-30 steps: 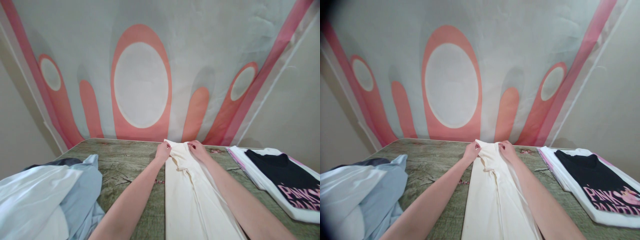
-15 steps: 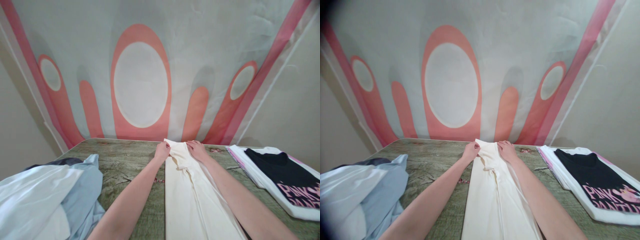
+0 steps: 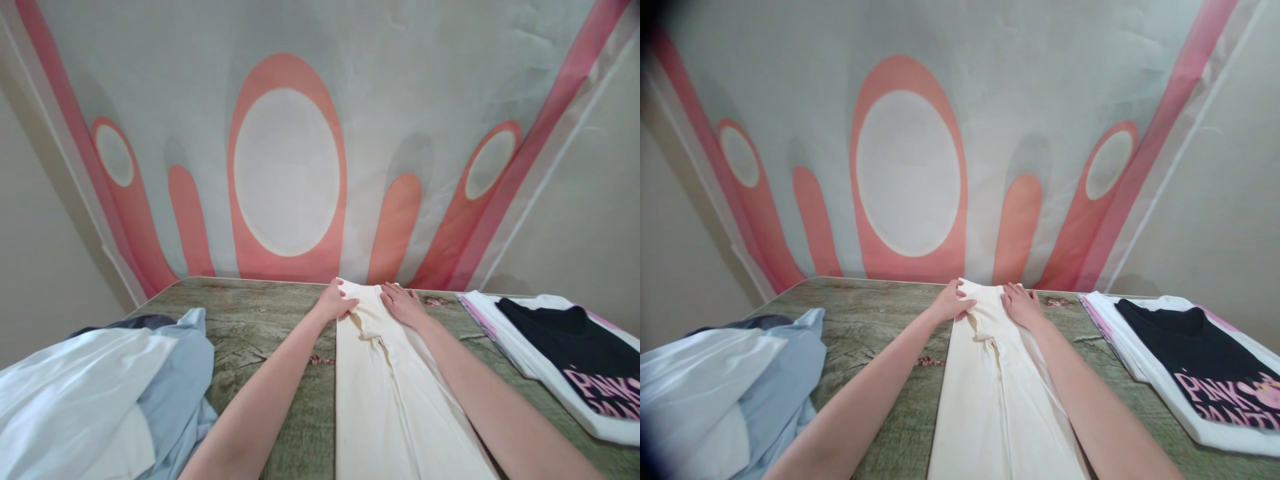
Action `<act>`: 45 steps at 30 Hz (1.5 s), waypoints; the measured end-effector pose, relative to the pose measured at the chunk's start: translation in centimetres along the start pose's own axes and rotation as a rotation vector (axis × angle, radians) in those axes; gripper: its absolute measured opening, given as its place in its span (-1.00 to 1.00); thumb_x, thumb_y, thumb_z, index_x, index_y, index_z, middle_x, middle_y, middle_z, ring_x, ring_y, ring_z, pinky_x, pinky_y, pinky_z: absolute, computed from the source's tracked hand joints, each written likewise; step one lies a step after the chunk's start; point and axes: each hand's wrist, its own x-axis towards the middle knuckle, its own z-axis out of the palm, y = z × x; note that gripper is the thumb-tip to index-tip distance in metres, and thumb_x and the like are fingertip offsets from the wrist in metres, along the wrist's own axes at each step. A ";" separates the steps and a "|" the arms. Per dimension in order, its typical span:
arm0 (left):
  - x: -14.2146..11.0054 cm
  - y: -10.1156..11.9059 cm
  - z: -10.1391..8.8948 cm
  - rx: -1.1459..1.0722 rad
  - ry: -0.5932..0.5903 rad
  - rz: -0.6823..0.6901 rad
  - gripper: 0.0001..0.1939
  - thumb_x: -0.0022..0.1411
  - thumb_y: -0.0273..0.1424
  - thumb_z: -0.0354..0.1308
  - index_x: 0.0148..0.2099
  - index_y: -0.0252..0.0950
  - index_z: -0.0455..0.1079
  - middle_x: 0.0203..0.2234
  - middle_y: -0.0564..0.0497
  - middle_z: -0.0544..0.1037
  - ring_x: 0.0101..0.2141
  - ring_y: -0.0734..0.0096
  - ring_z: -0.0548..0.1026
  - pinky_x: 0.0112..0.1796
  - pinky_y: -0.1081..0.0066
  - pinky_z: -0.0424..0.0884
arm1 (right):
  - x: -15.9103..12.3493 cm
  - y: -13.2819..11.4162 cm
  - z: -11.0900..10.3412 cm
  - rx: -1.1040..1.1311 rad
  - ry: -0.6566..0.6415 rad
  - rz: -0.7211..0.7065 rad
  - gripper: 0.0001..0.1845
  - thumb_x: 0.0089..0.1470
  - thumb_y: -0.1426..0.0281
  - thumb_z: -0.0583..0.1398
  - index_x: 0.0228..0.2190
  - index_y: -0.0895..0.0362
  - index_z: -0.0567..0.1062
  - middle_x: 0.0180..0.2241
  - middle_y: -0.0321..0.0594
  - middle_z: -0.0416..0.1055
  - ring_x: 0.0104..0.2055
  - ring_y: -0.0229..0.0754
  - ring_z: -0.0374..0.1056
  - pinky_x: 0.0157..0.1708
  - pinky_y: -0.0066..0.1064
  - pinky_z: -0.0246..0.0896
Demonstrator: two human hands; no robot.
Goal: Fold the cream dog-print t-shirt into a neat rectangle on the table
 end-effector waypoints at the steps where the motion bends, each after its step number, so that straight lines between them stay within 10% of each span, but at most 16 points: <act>1: -0.2 0.1 0.2 -0.021 -0.034 0.016 -0.24 -0.06 -0.28 0.27 0.14 -0.27 -0.01 -0.12 -0.12 0.37 -0.59 0.63 0.39 -0.56 0.55 0.30 | -0.1 0.1 0.0 -0.005 -0.005 0.003 -0.54 0.18 0.21 -0.10 0.05 0.03 0.29 0.15 -0.14 0.13 0.19 0.00 -0.01 0.11 0.07 -0.24; 11: 0.0 -0.3 2.7 0.056 -0.005 0.276 -0.40 -0.07 -0.56 0.16 0.08 -0.34 0.15 -0.06 -0.14 0.34 -0.40 0.56 0.40 -0.29 0.48 0.36 | -2.7 2.3 -1.6 -0.099 0.040 0.039 -0.58 0.17 0.28 -0.06 0.04 0.05 0.28 0.15 -0.11 0.13 0.19 0.04 -0.02 0.10 0.13 -0.29; 23: -0.1 -0.1 2.1 0.142 -0.038 0.325 -0.57 -0.03 -0.53 0.14 -0.04 -0.37 0.31 -0.13 -0.08 0.43 -0.36 0.50 0.43 -0.25 0.48 0.36 | -9.4 -8.4 -5.8 0.371 -0.026 -0.368 -0.75 0.00 0.32 0.16 -0.22 0.07 0.46 -0.20 -0.15 0.37 -0.14 -0.10 0.27 -0.11 -0.27 0.19; 33: 0.1 -0.2 2.4 -0.101 -0.062 0.175 -0.66 0.08 -0.53 0.07 -0.04 -0.38 0.28 -0.56 0.09 0.43 -0.60 0.59 0.37 -0.52 0.57 0.30 | -9.9 -8.2 -4.3 0.474 0.097 -0.250 -0.86 -0.05 0.49 0.11 -0.39 0.08 0.43 -0.33 -0.19 0.37 -0.22 -0.13 0.28 -0.17 -0.27 0.20; 45: -0.7 -0.3 1.6 0.367 0.092 0.518 -0.83 0.04 -0.55 0.10 -0.26 -0.32 0.39 -0.29 -0.02 0.43 -0.29 0.42 0.39 -0.14 0.40 0.31 | -10.7 -8.2 -5.2 0.487 0.062 -0.341 -0.83 -0.06 0.55 0.09 -0.37 0.09 0.39 -0.28 -0.20 0.41 -0.20 -0.15 0.30 -0.15 -0.27 0.17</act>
